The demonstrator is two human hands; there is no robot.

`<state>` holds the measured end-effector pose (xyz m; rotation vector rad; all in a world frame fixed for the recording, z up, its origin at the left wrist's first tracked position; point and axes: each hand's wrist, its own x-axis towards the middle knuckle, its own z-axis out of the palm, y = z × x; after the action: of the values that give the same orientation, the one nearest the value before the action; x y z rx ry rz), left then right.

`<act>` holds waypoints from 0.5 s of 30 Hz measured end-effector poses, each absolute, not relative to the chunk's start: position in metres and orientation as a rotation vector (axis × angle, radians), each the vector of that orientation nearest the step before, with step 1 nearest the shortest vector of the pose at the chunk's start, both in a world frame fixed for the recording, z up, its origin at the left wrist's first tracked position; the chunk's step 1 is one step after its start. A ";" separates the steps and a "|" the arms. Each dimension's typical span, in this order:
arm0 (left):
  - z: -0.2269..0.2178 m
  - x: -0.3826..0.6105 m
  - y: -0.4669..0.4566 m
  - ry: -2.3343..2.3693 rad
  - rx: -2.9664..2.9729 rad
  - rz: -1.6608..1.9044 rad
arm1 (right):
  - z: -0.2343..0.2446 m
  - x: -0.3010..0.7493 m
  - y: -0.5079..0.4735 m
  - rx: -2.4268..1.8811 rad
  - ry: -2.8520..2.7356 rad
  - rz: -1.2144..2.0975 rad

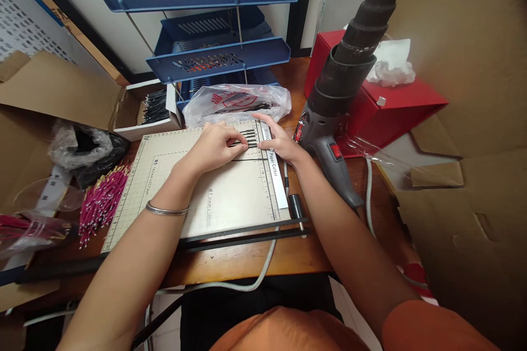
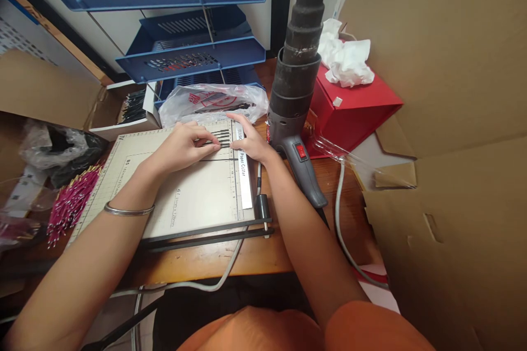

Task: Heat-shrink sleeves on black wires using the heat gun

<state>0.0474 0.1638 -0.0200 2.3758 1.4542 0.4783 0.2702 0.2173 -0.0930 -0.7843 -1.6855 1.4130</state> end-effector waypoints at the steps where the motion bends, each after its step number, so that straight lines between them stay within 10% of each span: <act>1: -0.020 0.048 0.164 1.459 2.379 0.471 | -0.092 0.270 0.217 -0.788 -1.681 1.417; 15: -0.018 0.047 0.163 1.445 2.393 0.457 | -0.093 0.271 0.217 -0.764 -1.674 1.423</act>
<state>0.0471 0.1631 -0.0184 2.3935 1.4448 0.4575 0.2706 0.2174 -0.0932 -0.7636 -1.6742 1.4234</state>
